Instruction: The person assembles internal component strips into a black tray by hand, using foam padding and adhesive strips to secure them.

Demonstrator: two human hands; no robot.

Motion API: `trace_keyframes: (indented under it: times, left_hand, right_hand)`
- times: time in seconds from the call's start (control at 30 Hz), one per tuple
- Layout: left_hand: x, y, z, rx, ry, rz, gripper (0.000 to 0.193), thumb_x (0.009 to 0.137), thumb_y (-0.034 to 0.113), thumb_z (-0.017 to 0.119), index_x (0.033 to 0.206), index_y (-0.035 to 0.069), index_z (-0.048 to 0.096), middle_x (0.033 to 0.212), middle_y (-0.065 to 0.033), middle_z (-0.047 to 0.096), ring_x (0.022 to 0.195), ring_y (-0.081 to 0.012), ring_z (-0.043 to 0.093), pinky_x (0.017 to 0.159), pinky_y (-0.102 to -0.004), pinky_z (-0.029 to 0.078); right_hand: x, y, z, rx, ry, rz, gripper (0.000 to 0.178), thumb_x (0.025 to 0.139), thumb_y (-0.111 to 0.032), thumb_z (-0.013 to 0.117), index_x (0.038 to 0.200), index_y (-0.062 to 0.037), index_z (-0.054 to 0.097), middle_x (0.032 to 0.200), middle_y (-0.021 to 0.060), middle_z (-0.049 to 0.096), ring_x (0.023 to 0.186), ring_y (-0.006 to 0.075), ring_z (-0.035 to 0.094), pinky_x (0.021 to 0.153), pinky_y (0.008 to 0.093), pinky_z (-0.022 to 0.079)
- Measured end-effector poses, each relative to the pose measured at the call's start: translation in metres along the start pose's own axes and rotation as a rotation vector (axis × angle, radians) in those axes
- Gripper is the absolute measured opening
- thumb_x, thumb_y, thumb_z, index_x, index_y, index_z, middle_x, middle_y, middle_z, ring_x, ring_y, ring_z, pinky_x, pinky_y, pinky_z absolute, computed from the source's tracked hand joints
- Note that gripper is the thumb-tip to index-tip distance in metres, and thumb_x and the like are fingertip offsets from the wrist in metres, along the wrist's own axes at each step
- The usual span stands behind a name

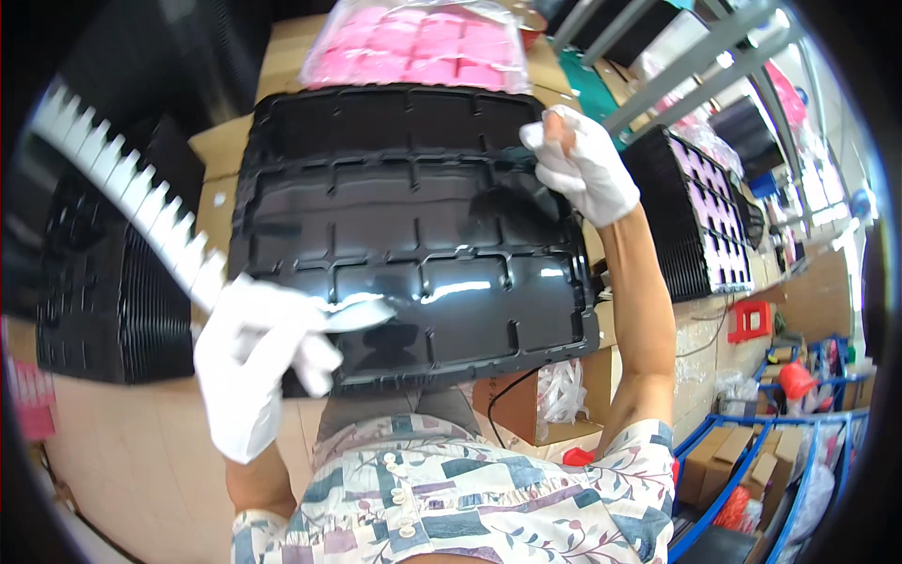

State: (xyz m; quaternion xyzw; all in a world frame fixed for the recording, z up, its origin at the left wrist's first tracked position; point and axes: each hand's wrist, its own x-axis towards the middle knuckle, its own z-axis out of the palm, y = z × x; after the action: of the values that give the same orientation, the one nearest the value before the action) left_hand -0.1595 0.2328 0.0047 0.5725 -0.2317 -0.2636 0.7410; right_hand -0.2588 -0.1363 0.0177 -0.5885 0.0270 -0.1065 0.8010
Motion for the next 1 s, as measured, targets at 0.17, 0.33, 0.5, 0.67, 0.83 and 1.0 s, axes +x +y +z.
trace_keyframes:
  times: [0.17, 0.33, 0.5, 0.67, 0.83, 1.0]
  left_hand:
    - [0.010, -0.004, 0.039, -0.285, -0.137, -0.053, 0.015, 0.096, 0.007, 0.050, 0.106, -0.004, 0.052, 0.096, -0.0208, 0.063, 0.080, -0.0274, 0.069, 0.067, -0.0334, 0.059]
    - [0.012, -0.009, 0.044, -0.234, -0.093, -0.002, 0.021, 0.096, 0.009, 0.051, 0.112, -0.005, 0.050, 0.098, -0.0192, 0.064, 0.083, -0.0283, 0.070, 0.069, -0.0333, 0.060]
    - [0.007, -0.012, 0.048, -0.183, -0.032, 0.066, 0.025, 0.096, 0.011, 0.052, 0.116, -0.005, 0.049, 0.099, -0.0173, 0.064, 0.084, -0.0273, 0.070, 0.069, -0.0344, 0.061]
    - [0.007, -0.011, 0.049, -0.203, -0.029, 0.081, 0.027, 0.096, 0.006, 0.054, 0.120, -0.005, 0.050, 0.102, -0.0150, 0.064, 0.081, -0.0219, 0.069, 0.064, -0.0293, 0.059]
    - [0.009, -0.017, 0.048, -0.176, -0.063, 0.076, 0.020, 0.095, 0.009, 0.056, 0.110, -0.004, 0.060, 0.091, -0.0108, 0.067, 0.069, -0.0167, 0.068, 0.053, -0.0242, 0.055]
    - [0.010, -0.017, 0.052, -0.286, -0.090, 0.009, 0.016, 0.094, 0.011, 0.059, 0.101, -0.001, 0.066, 0.084, -0.0055, 0.067, 0.059, -0.0087, 0.061, 0.045, -0.0194, 0.041]
  right_hand:
    - [-0.031, -0.013, 0.108, -0.199, -0.062, 0.312, 0.029, 0.094, -0.020, 0.054, 0.113, 0.0007, 0.052, 0.073, -0.0005, 0.049, 0.046, 0.0009, 0.033, 0.038, 0.0166, 0.027]
    - [-0.034, 0.001, 0.153, -0.558, 0.006, 0.279, 0.016, 0.094, -0.018, 0.057, 0.091, -0.0034, 0.061, 0.064, -0.0036, 0.049, 0.051, 0.0030, 0.041, 0.045, 0.0197, 0.035]
    - [-0.038, 0.014, 0.166, -1.067, 0.001, -0.220, 0.008, 0.086, -0.007, 0.068, 0.090, -0.0027, 0.062, 0.061, 0.0055, 0.058, 0.054, 0.0085, 0.054, 0.052, 0.0236, 0.045]
    - [-0.040, 0.027, 0.167, -1.093, 0.027, -0.413, 0.011, 0.082, -0.004, 0.071, 0.090, -0.0045, 0.064, 0.066, 0.0109, 0.060, 0.058, 0.0170, 0.060, 0.056, 0.0269, 0.049]
    - [-0.042, 0.027, 0.165, -1.114, 0.025, -0.472, 0.009, 0.081, -0.005, 0.071, 0.087, -0.0026, 0.064, 0.067, 0.0048, 0.061, 0.058, 0.0090, 0.056, 0.055, 0.0233, 0.046]
    - [-0.053, 0.018, 0.167, -1.848, -0.259, -1.027, 0.011, 0.080, -0.019, 0.063, 0.080, -0.0102, 0.056, 0.059, -0.0004, 0.050, 0.049, 0.0171, 0.053, 0.044, 0.0313, 0.041]
